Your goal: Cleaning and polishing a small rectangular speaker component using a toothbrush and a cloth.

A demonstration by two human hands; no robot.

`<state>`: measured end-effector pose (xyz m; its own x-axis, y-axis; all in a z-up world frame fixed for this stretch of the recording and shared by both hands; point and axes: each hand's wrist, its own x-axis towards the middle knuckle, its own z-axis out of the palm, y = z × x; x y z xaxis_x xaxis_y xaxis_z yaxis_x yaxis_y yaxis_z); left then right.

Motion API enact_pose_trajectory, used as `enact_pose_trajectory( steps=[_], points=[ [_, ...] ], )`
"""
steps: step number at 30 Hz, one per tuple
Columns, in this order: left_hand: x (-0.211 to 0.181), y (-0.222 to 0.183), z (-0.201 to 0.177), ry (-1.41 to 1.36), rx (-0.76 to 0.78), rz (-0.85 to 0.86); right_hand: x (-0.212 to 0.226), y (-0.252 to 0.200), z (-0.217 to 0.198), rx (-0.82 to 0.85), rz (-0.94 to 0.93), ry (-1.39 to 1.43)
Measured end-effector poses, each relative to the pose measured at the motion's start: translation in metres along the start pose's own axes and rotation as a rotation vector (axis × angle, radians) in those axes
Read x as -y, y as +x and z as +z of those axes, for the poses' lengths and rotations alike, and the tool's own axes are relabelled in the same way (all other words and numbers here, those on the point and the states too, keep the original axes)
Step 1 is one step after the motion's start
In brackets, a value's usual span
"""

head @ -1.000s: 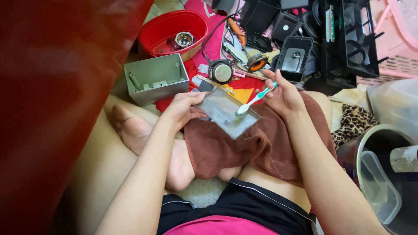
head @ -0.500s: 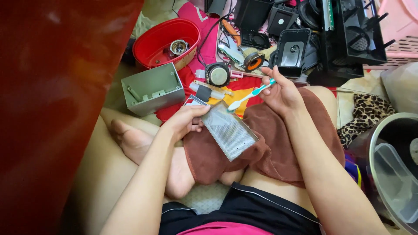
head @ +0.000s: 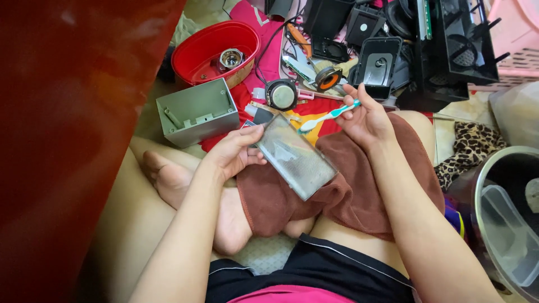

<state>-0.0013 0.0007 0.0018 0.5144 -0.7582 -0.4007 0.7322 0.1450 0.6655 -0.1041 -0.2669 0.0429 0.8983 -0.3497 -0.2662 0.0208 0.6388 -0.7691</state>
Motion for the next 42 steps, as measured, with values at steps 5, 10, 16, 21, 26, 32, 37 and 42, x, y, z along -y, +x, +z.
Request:
enact_pose_trajectory(
  steps=[5, 10, 16, 21, 26, 32, 37, 42],
  points=[
    [-0.004, -0.005, -0.001, -0.048, 0.028, 0.007, 0.0, 0.004, -0.008, 0.011, -0.001, -0.013],
    [-0.003, -0.002, 0.004, -0.057, 0.04, -0.029, -0.001, 0.008, -0.013, 0.001, 0.008, -0.022],
    [-0.011, -0.012, 0.013, 0.04, 0.061, -0.09, -0.002, 0.009, -0.013, 0.0, 0.019, -0.056],
    [-0.018, -0.023, 0.015, 0.023, 0.098, -0.107, -0.003, 0.013, -0.017, -0.004, 0.022, -0.061],
    [-0.021, -0.026, 0.016, -0.041, 0.116, -0.163, -0.002, 0.013, -0.017, -0.002, 0.03, -0.056],
    [-0.018, -0.028, 0.019, -0.018, 0.211, -0.116, -0.001, 0.011, -0.016, 0.015, 0.031, -0.039],
    [-0.024, -0.03, 0.02, -0.123, 0.214, -0.032, -0.001, 0.012, -0.014, 0.036, 0.031, -0.001],
    [-0.005, -0.009, 0.009, -0.004, 0.177, -0.104, -0.002, 0.01, -0.014, 0.095, 0.001, -0.031]
  ],
)
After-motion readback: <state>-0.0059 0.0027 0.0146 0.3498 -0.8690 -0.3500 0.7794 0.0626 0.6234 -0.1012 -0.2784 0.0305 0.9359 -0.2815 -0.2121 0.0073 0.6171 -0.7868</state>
